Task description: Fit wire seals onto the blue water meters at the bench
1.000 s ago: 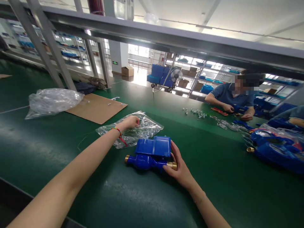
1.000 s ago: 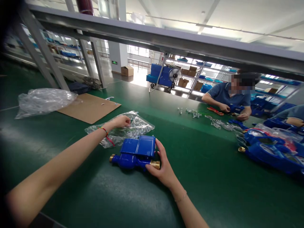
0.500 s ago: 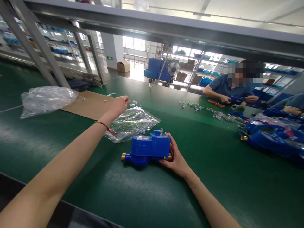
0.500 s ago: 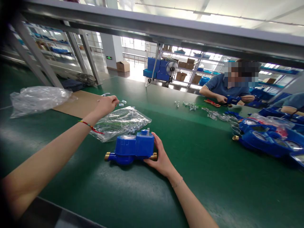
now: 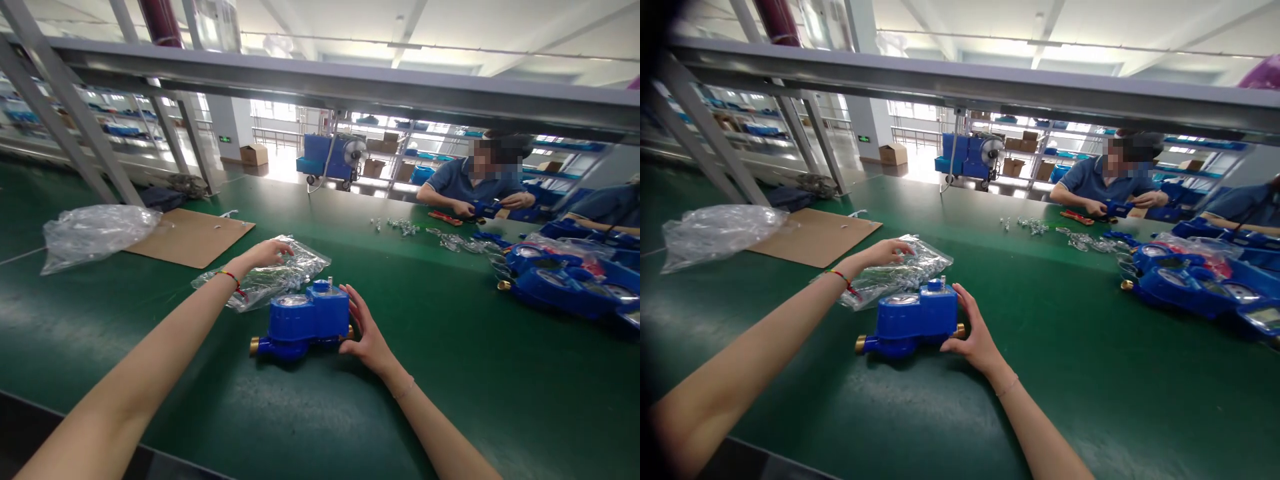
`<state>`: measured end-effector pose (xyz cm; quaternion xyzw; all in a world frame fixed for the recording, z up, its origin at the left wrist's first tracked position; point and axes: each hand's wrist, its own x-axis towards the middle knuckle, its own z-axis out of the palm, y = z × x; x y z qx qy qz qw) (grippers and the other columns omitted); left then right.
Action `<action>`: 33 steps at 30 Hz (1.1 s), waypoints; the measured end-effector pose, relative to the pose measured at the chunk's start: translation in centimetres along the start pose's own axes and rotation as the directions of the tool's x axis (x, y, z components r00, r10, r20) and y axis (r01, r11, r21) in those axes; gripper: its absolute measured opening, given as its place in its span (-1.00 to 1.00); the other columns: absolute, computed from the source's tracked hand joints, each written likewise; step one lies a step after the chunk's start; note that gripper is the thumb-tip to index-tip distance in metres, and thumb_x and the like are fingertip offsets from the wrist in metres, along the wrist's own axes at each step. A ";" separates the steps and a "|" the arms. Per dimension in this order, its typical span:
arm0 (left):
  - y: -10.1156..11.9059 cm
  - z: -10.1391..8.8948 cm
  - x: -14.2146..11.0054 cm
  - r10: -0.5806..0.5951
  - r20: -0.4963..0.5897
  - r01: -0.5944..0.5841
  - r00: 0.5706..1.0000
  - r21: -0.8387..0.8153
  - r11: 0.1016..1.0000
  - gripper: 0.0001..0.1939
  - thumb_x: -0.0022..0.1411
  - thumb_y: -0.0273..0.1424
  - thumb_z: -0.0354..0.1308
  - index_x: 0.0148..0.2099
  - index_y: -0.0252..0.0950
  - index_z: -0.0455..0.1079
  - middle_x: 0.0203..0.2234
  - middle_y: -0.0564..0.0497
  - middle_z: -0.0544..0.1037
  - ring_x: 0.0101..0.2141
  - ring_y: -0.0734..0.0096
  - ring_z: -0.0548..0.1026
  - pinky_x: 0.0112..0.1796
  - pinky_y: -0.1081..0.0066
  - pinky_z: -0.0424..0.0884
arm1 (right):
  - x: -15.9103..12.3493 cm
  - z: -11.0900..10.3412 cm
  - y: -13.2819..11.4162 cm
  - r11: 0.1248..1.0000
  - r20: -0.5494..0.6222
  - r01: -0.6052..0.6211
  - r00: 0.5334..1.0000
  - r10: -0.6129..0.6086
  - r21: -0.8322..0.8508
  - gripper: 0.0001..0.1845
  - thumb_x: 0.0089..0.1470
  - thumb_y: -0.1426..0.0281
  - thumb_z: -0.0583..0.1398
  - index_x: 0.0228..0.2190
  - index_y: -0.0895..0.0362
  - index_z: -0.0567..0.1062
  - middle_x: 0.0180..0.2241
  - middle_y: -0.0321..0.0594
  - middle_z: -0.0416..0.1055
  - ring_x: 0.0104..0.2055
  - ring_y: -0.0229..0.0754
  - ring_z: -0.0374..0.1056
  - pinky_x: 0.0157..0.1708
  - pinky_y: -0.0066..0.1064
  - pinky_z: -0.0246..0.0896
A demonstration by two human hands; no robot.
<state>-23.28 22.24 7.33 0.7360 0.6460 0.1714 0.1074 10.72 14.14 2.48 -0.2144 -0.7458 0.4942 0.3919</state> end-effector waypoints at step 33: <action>13.7 5.1 -25.0 -0.289 -0.457 0.140 0.841 -0.332 0.933 -0.80 0.17 -0.18 0.10 -0.15 0.09 0.46 -0.10 0.01 0.52 -0.05 -0.02 0.44 0.05 -0.04 0.30 | -5.2 3.1 -4.5 0.922 0.004 0.088 0.996 -0.093 -0.376 -0.81 0.26 0.38 0.05 -0.21 0.07 0.47 -0.37 -0.24 0.42 -0.33 -0.22 0.37 -0.30 -0.40 0.27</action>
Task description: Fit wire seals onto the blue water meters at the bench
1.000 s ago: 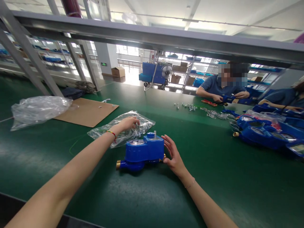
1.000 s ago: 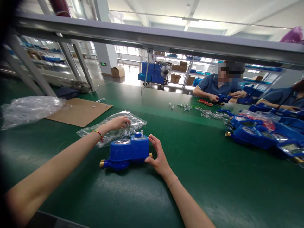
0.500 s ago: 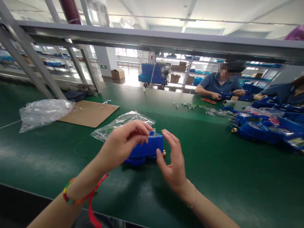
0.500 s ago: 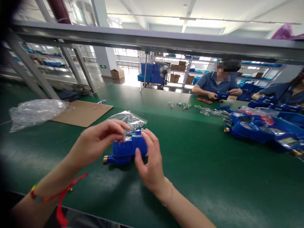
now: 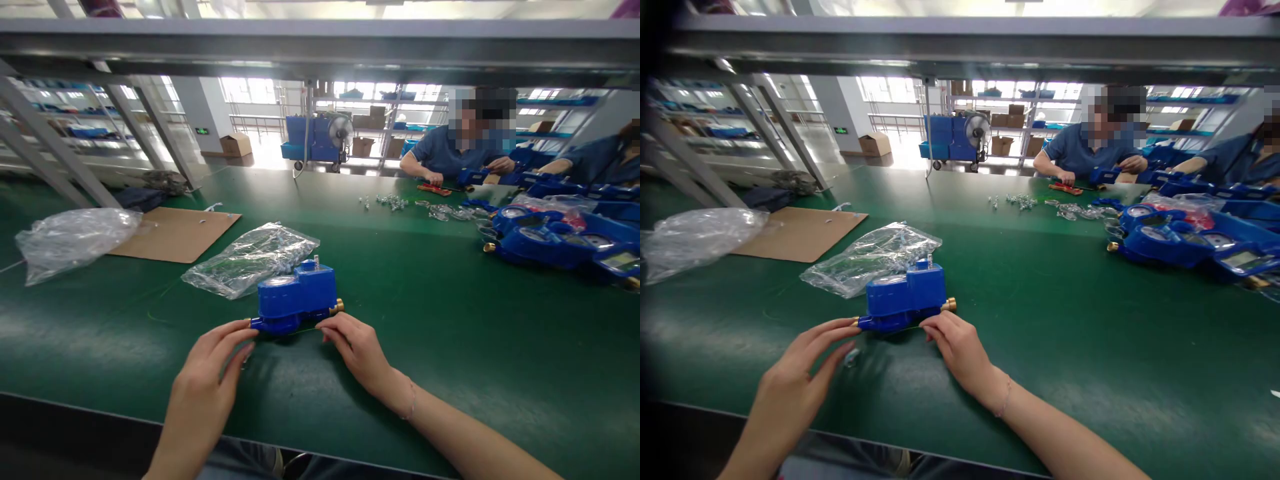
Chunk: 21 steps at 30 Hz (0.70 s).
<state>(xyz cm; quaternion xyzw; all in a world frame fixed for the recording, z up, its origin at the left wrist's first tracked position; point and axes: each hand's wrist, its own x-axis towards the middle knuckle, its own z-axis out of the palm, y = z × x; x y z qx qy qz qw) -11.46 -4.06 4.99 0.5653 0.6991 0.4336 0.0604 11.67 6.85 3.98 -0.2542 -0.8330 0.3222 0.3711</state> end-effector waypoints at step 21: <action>8.4 1.8 12.5 0.422 0.256 -0.475 0.870 0.208 0.855 -0.80 0.29 -0.39 0.00 -0.26 -0.16 0.46 -0.34 0.03 0.34 -0.36 0.39 0.36 -0.36 0.36 0.25 | 0.4 0.6 3.3 0.686 -0.140 -0.296 0.853 0.504 0.665 -0.68 0.27 0.17 0.00 -0.28 0.16 0.35 -0.32 -0.16 0.44 -0.37 -0.22 0.40 -0.33 -0.33 0.35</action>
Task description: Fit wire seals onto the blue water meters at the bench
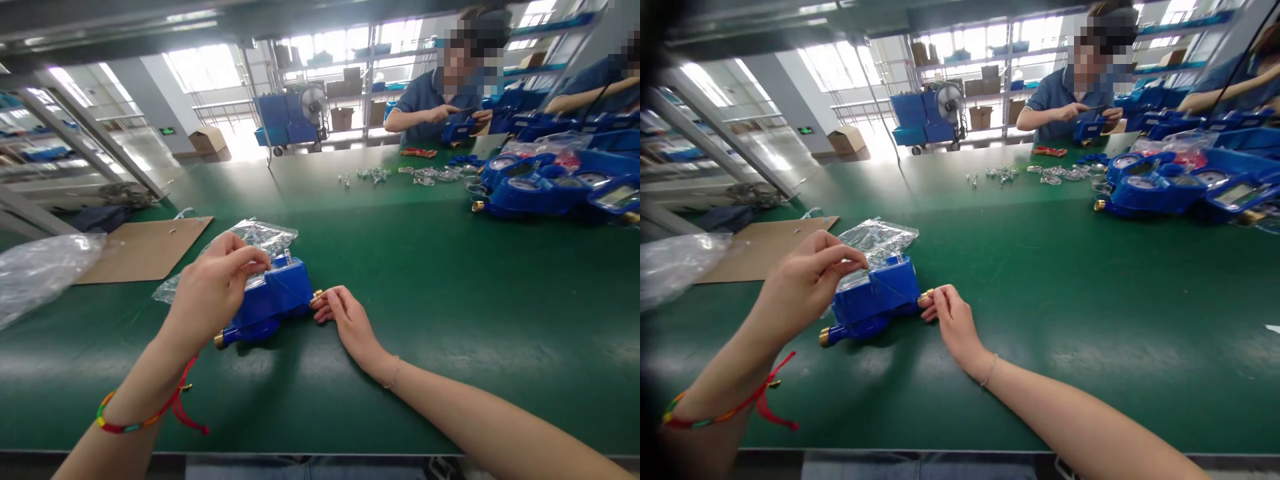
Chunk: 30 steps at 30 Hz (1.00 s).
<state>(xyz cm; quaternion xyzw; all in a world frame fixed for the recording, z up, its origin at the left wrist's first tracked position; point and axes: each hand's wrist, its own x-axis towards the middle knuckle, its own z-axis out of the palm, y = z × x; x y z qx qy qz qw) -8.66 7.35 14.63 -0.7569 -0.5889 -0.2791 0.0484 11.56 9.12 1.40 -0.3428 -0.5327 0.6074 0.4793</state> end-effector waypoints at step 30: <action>-1.6 1.8 2.0 0.073 0.121 -0.073 0.990 -0.008 0.997 -0.77 0.30 -0.41 -0.04 -0.30 -0.14 0.45 -0.34 0.04 0.32 -0.36 0.39 0.34 -0.34 0.35 0.24 | 0.0 0.1 -0.1 0.997 0.065 -0.022 0.998 0.027 -0.078 -0.69 0.27 0.20 0.02 -0.29 0.17 0.40 -0.38 -0.21 0.42 -0.39 -0.25 0.38 -0.33 -0.38 0.33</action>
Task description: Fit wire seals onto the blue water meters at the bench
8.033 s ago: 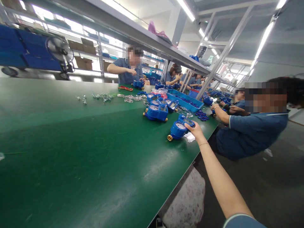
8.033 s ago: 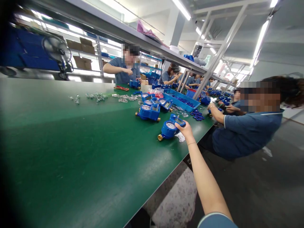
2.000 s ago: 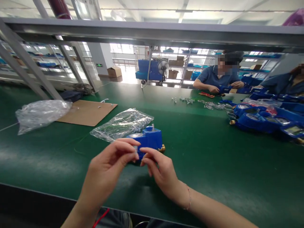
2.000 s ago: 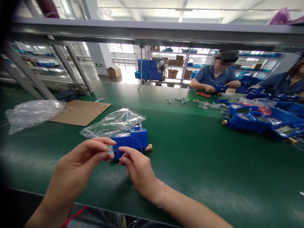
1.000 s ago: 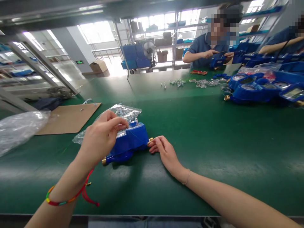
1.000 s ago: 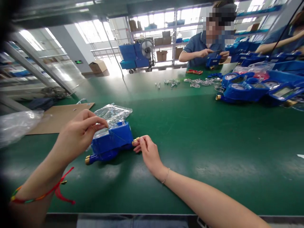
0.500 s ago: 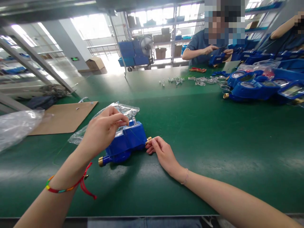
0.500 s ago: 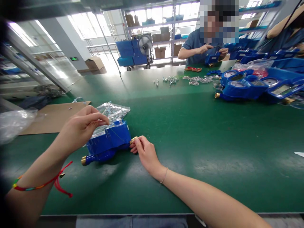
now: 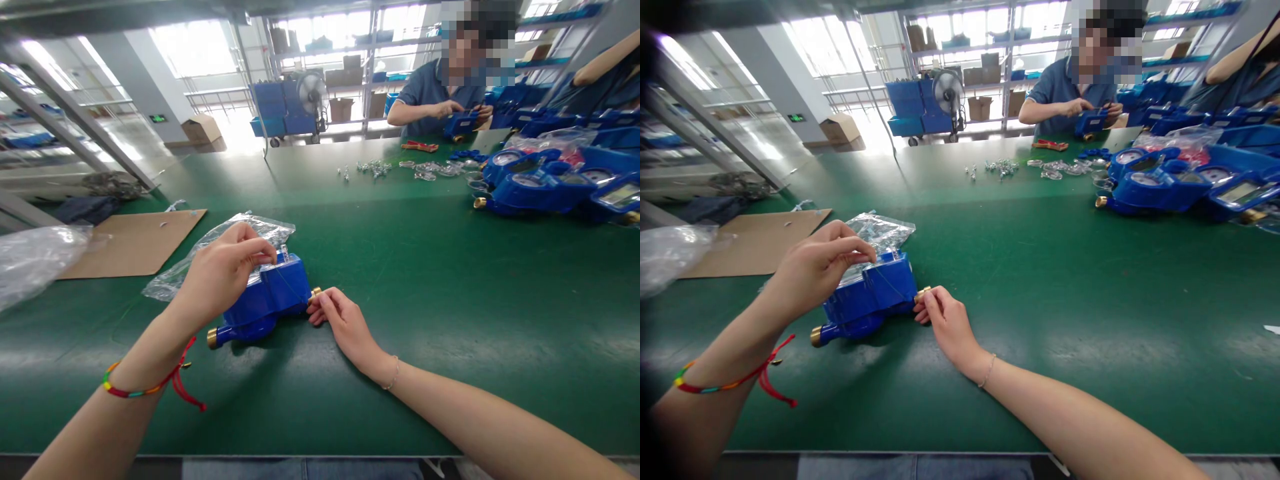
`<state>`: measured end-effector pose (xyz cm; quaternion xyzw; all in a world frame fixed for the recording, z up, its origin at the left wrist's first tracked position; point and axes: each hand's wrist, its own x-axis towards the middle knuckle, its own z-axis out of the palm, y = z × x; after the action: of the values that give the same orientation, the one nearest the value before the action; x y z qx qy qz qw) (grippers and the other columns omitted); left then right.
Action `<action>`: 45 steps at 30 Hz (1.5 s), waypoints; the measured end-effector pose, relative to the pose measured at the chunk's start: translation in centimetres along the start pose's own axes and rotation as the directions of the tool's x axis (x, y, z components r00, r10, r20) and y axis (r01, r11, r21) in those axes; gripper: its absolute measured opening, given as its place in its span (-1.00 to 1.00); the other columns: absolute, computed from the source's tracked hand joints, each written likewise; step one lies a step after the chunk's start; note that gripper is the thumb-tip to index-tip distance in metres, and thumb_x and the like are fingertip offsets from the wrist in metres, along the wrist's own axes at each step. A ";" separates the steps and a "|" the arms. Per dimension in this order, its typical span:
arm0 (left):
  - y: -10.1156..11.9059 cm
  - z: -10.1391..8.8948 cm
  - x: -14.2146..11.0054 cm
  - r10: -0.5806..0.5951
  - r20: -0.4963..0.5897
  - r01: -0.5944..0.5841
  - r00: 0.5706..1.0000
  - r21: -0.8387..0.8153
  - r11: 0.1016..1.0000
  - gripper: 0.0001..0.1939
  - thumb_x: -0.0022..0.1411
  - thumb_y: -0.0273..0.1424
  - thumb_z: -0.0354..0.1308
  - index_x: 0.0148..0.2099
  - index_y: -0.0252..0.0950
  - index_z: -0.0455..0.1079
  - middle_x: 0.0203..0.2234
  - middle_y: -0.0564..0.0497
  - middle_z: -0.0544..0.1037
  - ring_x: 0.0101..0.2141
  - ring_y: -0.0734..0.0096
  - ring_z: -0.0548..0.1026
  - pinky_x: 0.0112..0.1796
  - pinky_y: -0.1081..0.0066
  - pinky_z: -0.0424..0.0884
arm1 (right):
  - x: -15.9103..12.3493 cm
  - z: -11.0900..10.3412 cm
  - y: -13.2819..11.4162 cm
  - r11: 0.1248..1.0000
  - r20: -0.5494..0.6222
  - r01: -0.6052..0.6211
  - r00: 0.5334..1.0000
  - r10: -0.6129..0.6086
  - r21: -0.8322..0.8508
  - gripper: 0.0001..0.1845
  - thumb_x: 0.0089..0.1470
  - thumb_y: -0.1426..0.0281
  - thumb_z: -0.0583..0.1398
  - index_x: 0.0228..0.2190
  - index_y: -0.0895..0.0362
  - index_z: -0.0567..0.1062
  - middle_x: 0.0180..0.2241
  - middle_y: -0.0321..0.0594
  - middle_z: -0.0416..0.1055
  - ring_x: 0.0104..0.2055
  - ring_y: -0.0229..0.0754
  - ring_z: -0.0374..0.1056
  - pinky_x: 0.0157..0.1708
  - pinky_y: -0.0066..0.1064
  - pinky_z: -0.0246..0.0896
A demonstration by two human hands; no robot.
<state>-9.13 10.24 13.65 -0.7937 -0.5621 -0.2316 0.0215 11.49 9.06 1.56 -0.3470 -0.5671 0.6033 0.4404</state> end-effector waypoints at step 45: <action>3.4 2.9 -2.5 0.131 -0.034 -0.125 0.991 0.147 0.981 -0.74 0.34 -0.43 -0.08 -0.24 -0.22 0.45 -0.32 -0.01 0.37 -0.38 0.40 0.35 -0.42 0.40 0.21 | 0.1 0.0 0.0 1.000 0.034 0.004 0.999 -0.005 0.012 -0.71 0.03 0.21 0.28 -0.27 0.10 0.38 -0.25 -0.24 0.43 -0.21 -0.22 0.37 -0.17 -0.37 0.30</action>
<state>-5.74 7.63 10.80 -0.8193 -0.5245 -0.2058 0.1060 11.41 9.17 1.62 -0.3329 -0.5718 0.6114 0.4340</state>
